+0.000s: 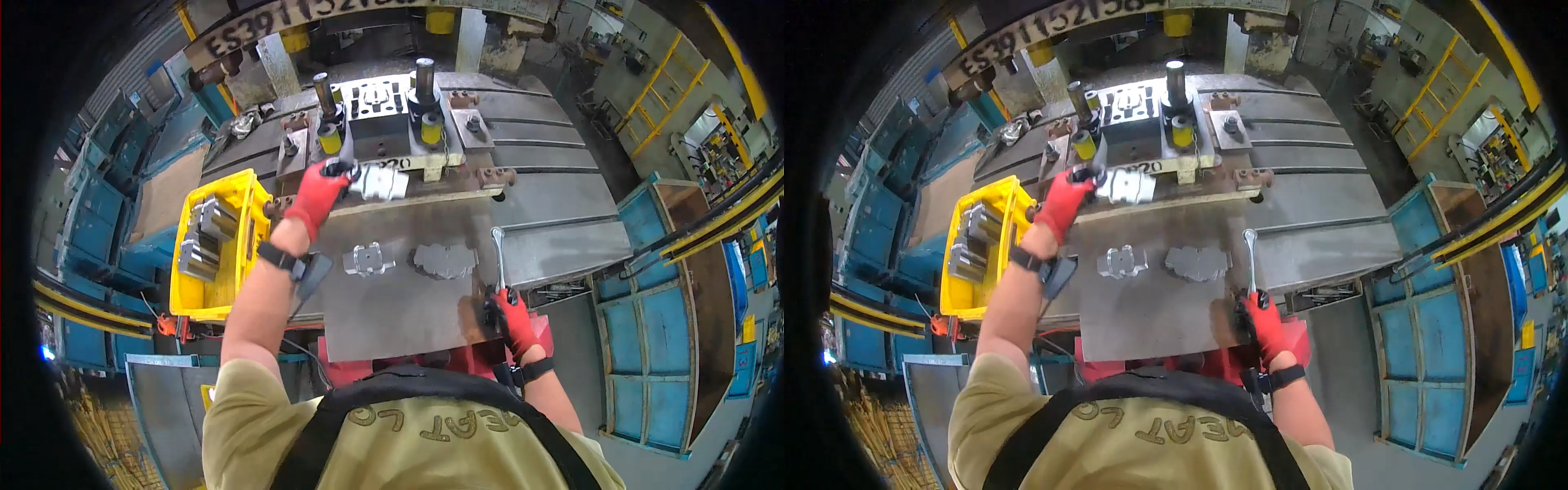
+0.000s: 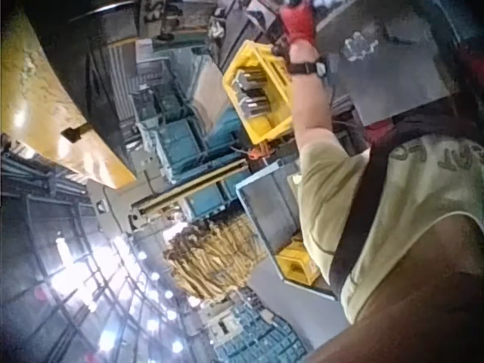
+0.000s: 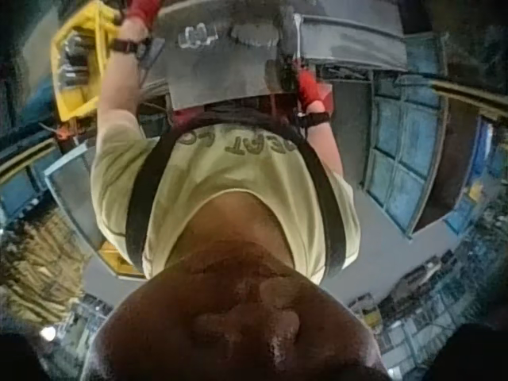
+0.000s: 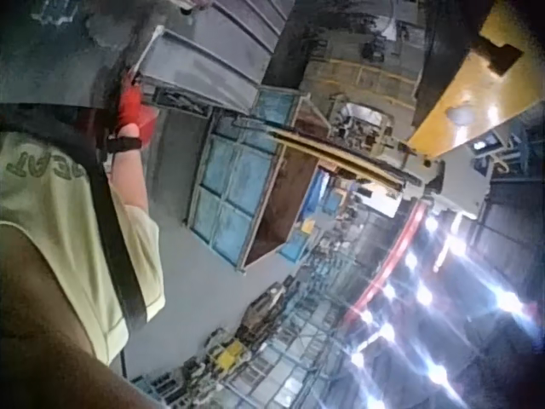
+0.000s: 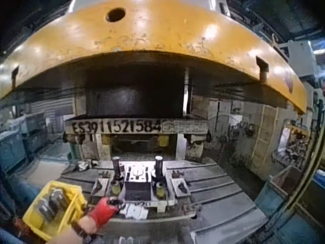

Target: Operating a hydraulic press and cleaning parts with an air nozzle.

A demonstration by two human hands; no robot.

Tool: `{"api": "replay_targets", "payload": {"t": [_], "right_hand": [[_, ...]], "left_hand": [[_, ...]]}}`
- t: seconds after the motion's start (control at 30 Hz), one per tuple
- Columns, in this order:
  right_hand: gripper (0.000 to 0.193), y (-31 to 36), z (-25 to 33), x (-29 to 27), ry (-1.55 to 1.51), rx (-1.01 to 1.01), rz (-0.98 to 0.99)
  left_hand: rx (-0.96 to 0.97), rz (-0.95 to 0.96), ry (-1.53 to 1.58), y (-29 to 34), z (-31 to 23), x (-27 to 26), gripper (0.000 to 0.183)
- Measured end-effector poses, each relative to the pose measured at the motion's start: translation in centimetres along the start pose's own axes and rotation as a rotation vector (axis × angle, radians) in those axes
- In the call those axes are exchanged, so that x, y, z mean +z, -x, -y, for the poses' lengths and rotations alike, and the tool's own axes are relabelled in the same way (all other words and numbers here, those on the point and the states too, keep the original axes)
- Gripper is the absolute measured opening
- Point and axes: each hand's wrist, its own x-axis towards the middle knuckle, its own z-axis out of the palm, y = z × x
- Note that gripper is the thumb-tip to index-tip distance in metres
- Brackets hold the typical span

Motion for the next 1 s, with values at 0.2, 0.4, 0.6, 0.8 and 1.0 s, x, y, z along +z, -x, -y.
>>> {"api": "replay_targets", "payload": {"t": [0.2, 0.4, 0.6, 0.8, 1.0], "right_hand": [[0.021, 5.1, 3.6, 1.3, -0.129, 0.112, 0.257], [0.015, 5.0, 3.0, 1.1, -0.228, 0.215, 0.323], [0.014, 5.5, 5.3, 1.8, -0.055, 0.222, 0.326], [0.013, 5.5, 5.9, 1.5, -0.185, 0.216, 0.306], [0.02, 3.7, 7.9, 1.6, -0.003, 0.074, 0.375]], "left_hand": [[-0.271, -0.118, -0.001, 7.1, 8.9, -0.4, 0.012], [-0.208, -0.302, -0.203, 8.4, 10.2, 1.1, 0.014], [-0.177, -0.314, -0.453, 8.3, 10.4, 1.1, 0.014], [-0.257, -0.323, -0.585, 8.8, 9.6, 1.5, 0.023], [-0.247, -0.277, -0.754, 9.9, 8.5, 2.1, 0.033]]}}
